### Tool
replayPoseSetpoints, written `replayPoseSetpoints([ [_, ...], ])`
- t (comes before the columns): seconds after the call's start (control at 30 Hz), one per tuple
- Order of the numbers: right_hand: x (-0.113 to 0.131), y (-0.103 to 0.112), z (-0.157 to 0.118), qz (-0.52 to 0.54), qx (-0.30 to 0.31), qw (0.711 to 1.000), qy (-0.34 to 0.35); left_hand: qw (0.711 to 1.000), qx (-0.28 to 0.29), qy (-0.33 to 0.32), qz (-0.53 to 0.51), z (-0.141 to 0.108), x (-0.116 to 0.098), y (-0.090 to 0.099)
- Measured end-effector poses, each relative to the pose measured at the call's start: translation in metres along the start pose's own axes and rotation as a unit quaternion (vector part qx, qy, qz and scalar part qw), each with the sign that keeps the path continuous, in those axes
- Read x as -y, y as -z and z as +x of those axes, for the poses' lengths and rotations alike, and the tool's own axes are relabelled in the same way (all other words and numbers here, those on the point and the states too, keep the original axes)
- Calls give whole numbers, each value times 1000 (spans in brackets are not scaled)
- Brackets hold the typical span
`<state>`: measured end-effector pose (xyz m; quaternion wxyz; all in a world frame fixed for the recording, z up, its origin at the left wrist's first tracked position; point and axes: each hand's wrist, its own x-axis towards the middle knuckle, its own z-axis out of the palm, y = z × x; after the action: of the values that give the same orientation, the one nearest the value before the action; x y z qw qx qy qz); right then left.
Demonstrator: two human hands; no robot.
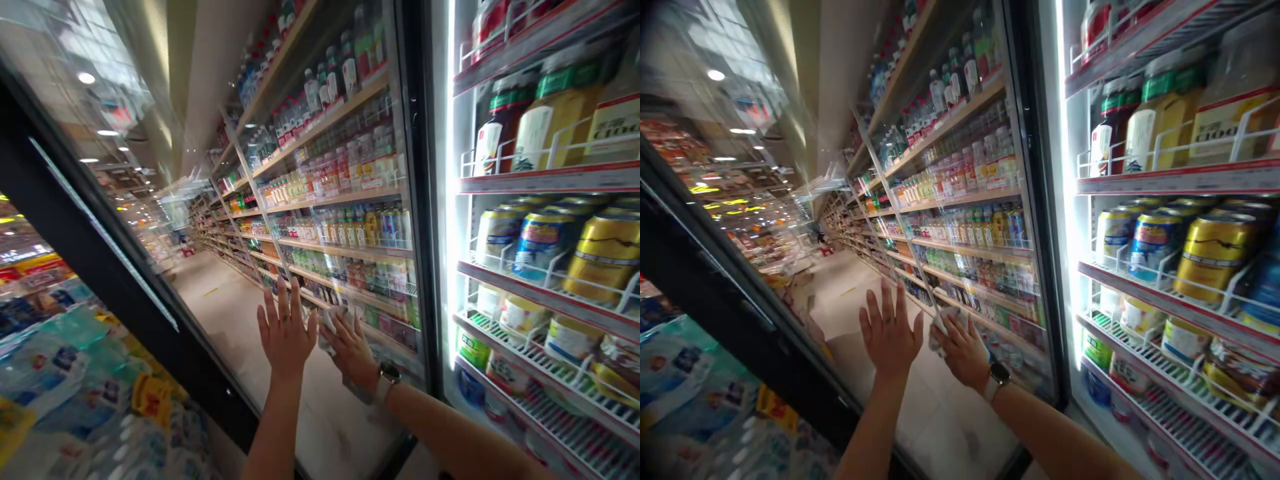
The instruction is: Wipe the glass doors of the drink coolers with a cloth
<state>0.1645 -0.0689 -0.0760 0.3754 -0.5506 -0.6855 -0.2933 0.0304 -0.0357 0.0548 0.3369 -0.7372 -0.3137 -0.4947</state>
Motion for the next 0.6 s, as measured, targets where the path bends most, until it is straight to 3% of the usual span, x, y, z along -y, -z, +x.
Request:
replayPoseSetpoints([
  [0.17,-10,56,110,21,-99,993,-53,1000,5,10,-19,1,-3,2],
  [0.27,-9,73,138,21,-128,990,-63,1000,-8,12,-7,0,-5,2],
  [0.37,-4,57,115,21,-122,991,-57,1000,-17,19,-3,-1,-6,1],
  [0.5,7,10,37,20,-102,994,-40,1000,-19,16,2,-2,-8,1],
  [0.6,14,-11,-8,21,-91,995,-28,1000,-20,14,12,-1,-10,3],
])
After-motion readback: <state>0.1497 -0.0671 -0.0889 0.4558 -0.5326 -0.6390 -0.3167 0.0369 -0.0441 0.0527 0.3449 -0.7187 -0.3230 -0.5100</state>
